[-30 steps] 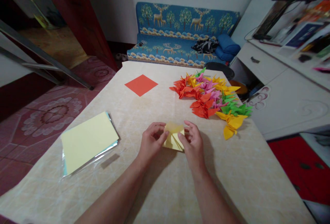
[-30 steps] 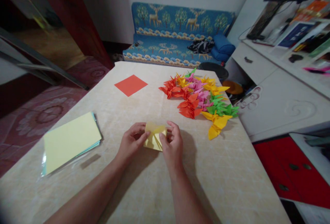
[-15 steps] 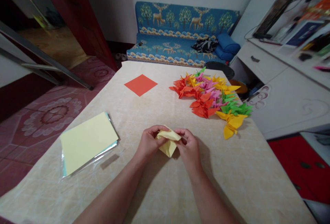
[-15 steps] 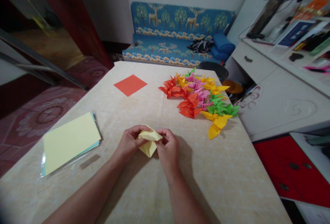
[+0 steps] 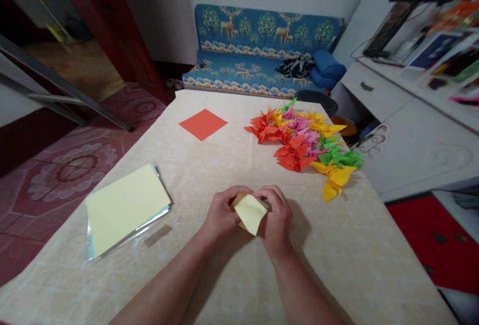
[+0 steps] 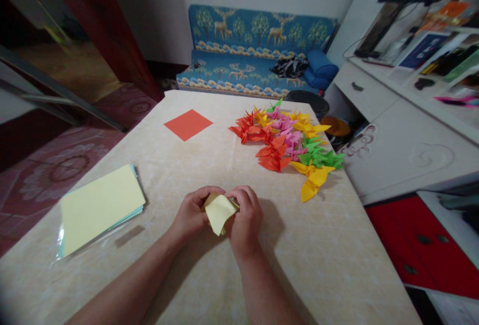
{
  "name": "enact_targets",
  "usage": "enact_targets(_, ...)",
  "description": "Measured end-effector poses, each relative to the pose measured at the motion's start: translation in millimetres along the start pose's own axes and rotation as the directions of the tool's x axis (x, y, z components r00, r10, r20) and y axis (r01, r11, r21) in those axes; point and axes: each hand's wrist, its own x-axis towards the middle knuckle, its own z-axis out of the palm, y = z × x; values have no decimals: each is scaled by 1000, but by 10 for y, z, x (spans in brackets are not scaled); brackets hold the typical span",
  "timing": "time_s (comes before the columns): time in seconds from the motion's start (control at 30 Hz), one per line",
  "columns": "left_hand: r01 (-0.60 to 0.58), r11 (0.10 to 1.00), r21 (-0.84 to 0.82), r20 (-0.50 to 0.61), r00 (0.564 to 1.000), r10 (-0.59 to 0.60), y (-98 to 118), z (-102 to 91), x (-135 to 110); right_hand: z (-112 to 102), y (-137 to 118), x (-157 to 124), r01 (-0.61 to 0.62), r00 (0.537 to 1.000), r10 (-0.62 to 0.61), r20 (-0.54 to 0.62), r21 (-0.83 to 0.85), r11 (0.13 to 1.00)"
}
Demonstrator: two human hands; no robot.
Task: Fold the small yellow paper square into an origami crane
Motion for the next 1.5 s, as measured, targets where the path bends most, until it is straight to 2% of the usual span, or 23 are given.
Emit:
enact_targets(0.2, -58, 993, 101, -92, 994, 67, 38, 35, -36, 9, 36, -14, 7, 999, -9, -34, -48, 999)
enact_targets(0.37, -103, 978, 179, -95, 988, 122, 10, -6, -15, 6, -15, -13, 32, 999, -33, -9, -56, 998)
enact_targets(0.43, -66, 986, 153, -128, 988, 86, -8, -34, 13, 2, -57, -13, 47, 999, -46, 19, -23, 999)
enact_targets(0.5, 34, 998, 51, -170, 985, -25, -13, -60, 46, -5, -85, -9, 30, 999, -32, 28, 55, 998)
enact_targets(0.57, 153, 985, -85, -188, 968, -166, 2, -82, 79, -14, -82, 4, -36, 999, 36, 2, 158, 987)
enact_targets(0.63, 236, 954, -185, -172, 948, -268, 34, -102, 103, -22, -46, 23, -161, 985, 171, -14, 261, 952)
enact_targets(0.73, 293, 920, -261, -110, 938, -330, 77, -130, 118, -24, 30, 48, -356, 927, 373, 32, 382, 853)
enact_targets(0.8, 305, 910, -279, -81, 937, -339, 83, -146, 117, -17, 65, 54, -422, 900, 428, 85, 418, 804)
enact_targets(0.87, 312, 906, -287, -64, 937, -343, 71, -161, 112, -6, 74, 53, -439, 895, 425, 134, 434, 787)
enact_targets(1.0, 327, 911, -252, -44, 936, -349, 44, -163, 105, 8, 37, 49, -398, 917, 364, 166, 466, 790)
enact_targets(1.1, 326, 922, -210, -100, 931, -352, 51, -128, 109, 7, 7, 55, -388, 921, 336, 194, 461, 798)
enact_targets(1.27, 318, 932, -175, -178, 921, -347, 53, -88, 117, -12, 6, 63, -423, 903, 319, 287, 469, 775)
enact_targets(1.37, 293, 951, -102, -208, 928, -309, 31, -108, 115, -38, 32, 67, -416, 901, 284, 327, 467, 781)
enact_targets(1.5, 223, 975, -14, -229, 948, -220, 2, -143, 107, -62, 54, 82, -340, 926, 213, 313, 439, 832)
